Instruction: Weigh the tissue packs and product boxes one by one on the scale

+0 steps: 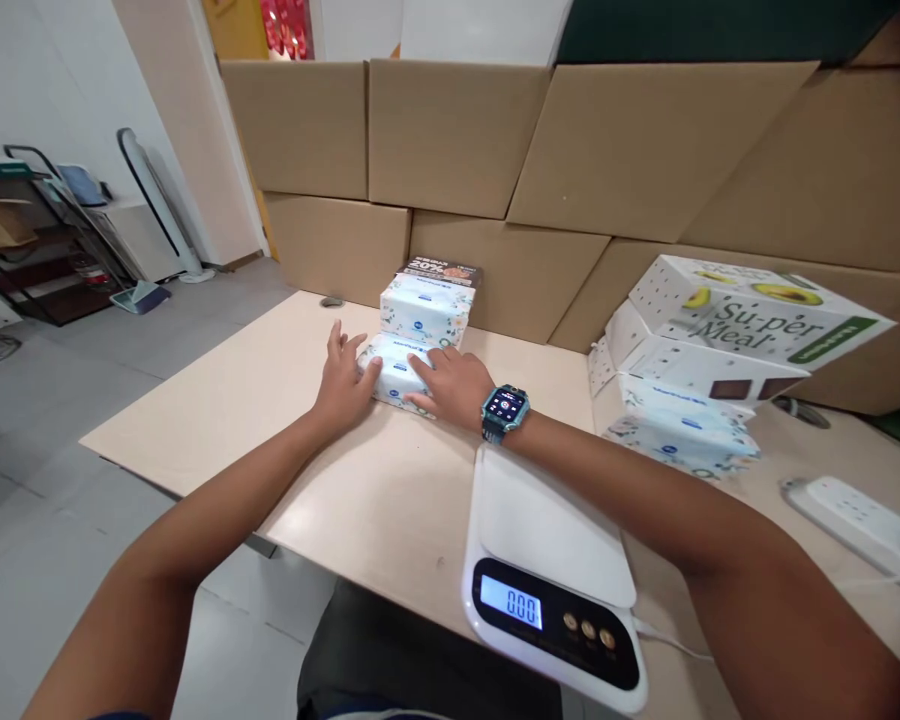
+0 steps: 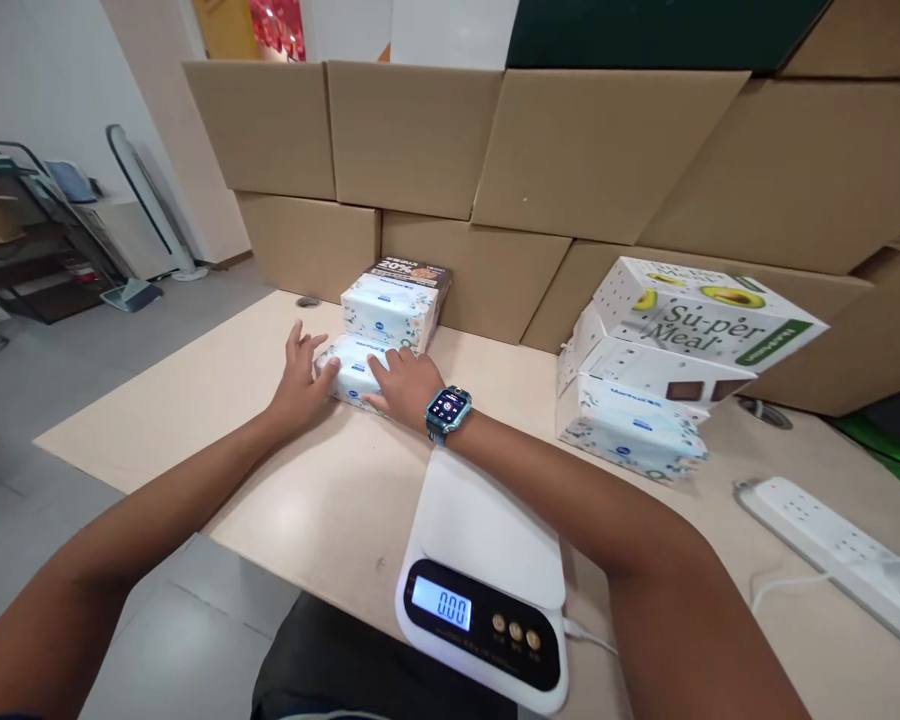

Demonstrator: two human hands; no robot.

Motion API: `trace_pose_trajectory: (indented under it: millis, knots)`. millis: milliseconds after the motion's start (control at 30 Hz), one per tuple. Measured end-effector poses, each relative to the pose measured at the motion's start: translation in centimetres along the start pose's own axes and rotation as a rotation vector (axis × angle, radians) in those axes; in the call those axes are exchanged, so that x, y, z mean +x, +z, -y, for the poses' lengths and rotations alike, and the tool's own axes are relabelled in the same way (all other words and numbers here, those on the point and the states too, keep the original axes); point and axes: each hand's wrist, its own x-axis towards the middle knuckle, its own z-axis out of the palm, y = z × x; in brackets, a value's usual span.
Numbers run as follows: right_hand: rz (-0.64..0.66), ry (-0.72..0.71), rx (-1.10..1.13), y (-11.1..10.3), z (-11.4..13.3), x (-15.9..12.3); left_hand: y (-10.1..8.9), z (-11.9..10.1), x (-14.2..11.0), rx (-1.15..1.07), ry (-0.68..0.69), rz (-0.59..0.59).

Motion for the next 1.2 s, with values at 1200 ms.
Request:
trace_pose_trajectory:
  millis: [1200]
  knots:
    - [-0.389, -0.032, 0.056, 4.0, -4.9, -4.8, 0.0, 0.1, 0.6, -0.013, 0.092, -0.03]
